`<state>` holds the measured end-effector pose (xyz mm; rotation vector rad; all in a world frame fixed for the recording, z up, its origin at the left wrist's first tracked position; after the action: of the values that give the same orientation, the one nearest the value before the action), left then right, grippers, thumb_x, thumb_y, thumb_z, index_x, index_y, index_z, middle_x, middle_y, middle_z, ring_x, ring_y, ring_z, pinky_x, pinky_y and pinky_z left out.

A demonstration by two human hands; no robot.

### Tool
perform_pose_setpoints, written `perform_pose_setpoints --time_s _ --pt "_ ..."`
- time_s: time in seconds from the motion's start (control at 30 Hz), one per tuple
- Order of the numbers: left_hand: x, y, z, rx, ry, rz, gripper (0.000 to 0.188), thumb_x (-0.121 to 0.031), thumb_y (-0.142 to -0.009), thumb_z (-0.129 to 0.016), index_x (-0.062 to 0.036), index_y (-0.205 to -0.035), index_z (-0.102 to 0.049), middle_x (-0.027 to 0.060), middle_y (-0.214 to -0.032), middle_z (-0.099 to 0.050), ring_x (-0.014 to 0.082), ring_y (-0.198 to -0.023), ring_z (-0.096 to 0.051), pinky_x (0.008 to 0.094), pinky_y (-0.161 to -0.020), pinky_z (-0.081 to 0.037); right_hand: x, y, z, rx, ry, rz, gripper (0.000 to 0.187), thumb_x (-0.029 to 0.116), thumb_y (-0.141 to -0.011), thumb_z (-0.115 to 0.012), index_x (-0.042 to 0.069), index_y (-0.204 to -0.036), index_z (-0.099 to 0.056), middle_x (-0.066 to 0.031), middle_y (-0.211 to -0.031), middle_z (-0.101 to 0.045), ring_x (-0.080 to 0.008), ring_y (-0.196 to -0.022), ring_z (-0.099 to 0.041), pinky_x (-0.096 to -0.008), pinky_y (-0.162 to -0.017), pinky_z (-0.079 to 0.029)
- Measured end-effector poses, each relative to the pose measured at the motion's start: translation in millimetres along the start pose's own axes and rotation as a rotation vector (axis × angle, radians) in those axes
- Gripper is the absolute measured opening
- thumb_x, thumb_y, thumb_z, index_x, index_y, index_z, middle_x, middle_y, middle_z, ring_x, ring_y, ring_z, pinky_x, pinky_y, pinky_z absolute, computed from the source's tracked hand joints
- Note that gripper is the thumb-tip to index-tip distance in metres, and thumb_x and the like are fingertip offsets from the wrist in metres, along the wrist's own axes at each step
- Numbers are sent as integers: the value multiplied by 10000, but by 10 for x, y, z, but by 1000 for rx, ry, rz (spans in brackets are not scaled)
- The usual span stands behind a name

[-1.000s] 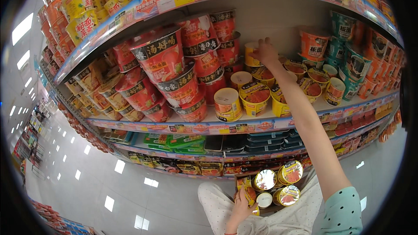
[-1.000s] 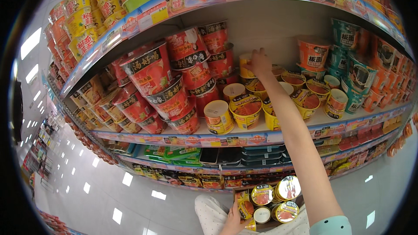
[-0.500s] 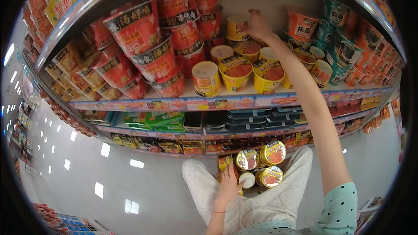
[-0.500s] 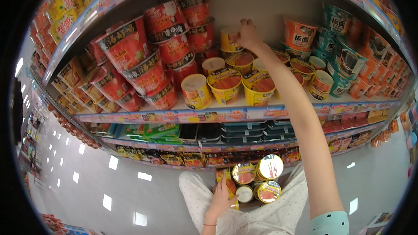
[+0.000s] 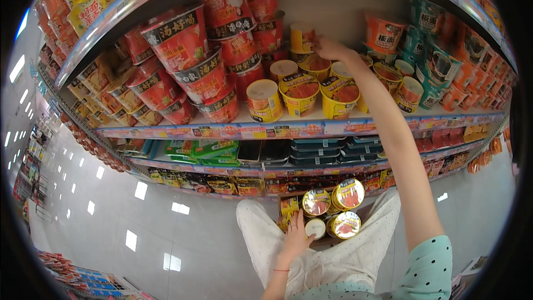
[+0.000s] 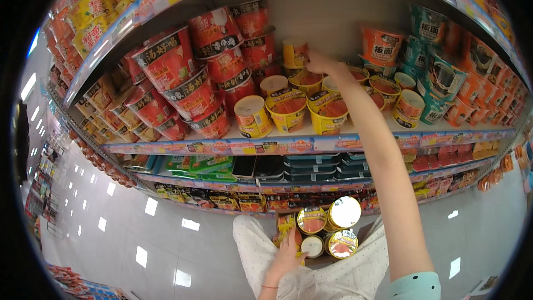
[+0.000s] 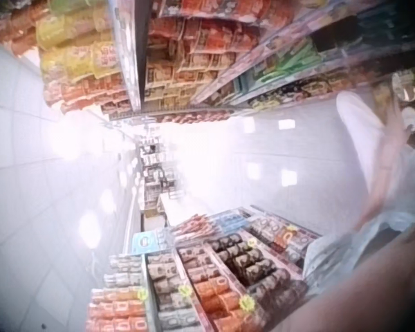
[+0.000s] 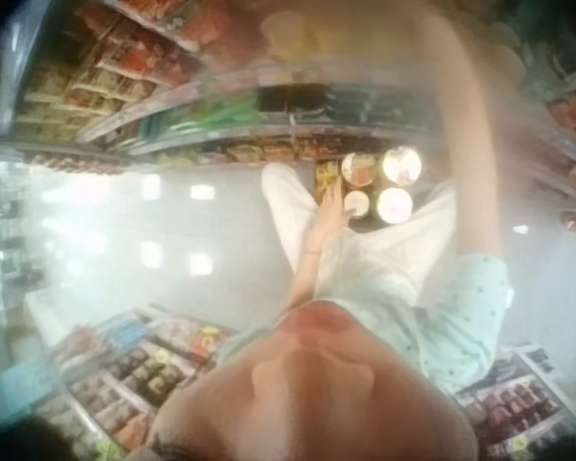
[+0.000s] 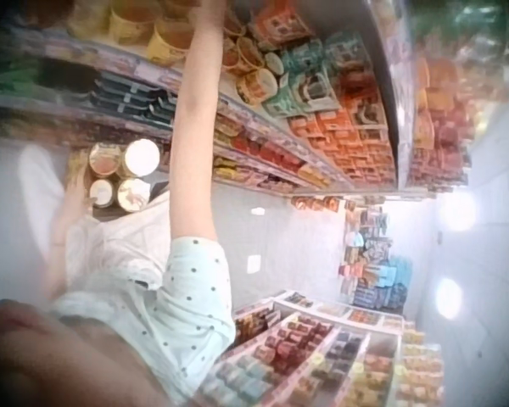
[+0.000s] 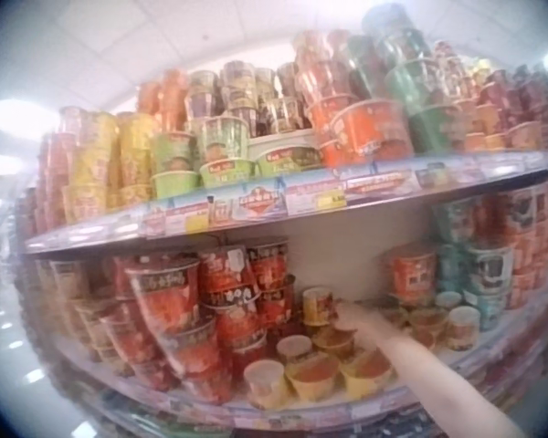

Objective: The person sits on the floor and restocks a supermarket shelf with instant noodle cups. They pick up cups from a box on their lap, place them on the shelf, and adjust the arrangement to fill gaps.

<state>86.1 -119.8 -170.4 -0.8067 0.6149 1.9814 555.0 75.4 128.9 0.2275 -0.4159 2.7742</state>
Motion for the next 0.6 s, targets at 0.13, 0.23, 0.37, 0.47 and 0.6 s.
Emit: perform_pose_setpoints --time_s 0.13,0.23,0.37,0.47,0.6 --pt "124 -113 1 -5 -5 32 1005 -272 -812 -745 -4 -1516 -79 326 -1465 -287 507 -1373 -255 519 -1146 -249 420 615 292 -243 -226 236 360 148 -922 -594 30 -1260 -564 -181 -1244 -604 -361 -1160 -568 -394 -980 -460" --pt "164 -154 -50 -74 -106 -17 1016 -242 -783 -772 -12 -1514 -104 309 -1450 -321 486 -1300 -367 511 -1087 -336 868 1419 549 -369 -450 413 324 132 -918 -621 42 -1228 -589 -118 -1167 -655 -244 -1094 -628 -337 -918 -503" --pt "362 -55 -239 -68 -67 48 998 -235 -783 -768 4 -1507 -124 319 -1431 -335 494 -1292 -374 516 -1074 -351 1258 2650 312 -28 -674 374 296 142 -889 -664 -7 -1143 -630 -98 -1095 -671 -147 -1013 -647 -294 -837 -533" --pt "332 2 -321 -14 11 51 941 -226 -808 -743 12 -1499 -151 309 -1441 -331 506 -1286 -379 525 -1062 -363 1107 3443 -133 306 -679 71 411 211 -855 -718 -12 -1183 -608 -144 -1089 -659 -265 -993 -648 -387 -899 -511" --pt "380 112 -423 -14 67 30 884 -225 -828 -720 15 -1489 -184 298 -1438 -339 495 -1274 -391 515 -1059 -366 754 4130 -1144 327 -177 -219 1096 308 -620 -891 85 -1499 -276 -242 -1508 -284 -439 -1367 -331 -505 -1088 -368"
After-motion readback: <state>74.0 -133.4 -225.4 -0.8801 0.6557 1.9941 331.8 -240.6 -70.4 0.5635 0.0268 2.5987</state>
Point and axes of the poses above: each hand's wrist, its own y-axis away from the middle knuckle, its own z-axis out of the back of the hand, x = y × z, the point moved 2 cm from there along -y, towards the middle knuckle
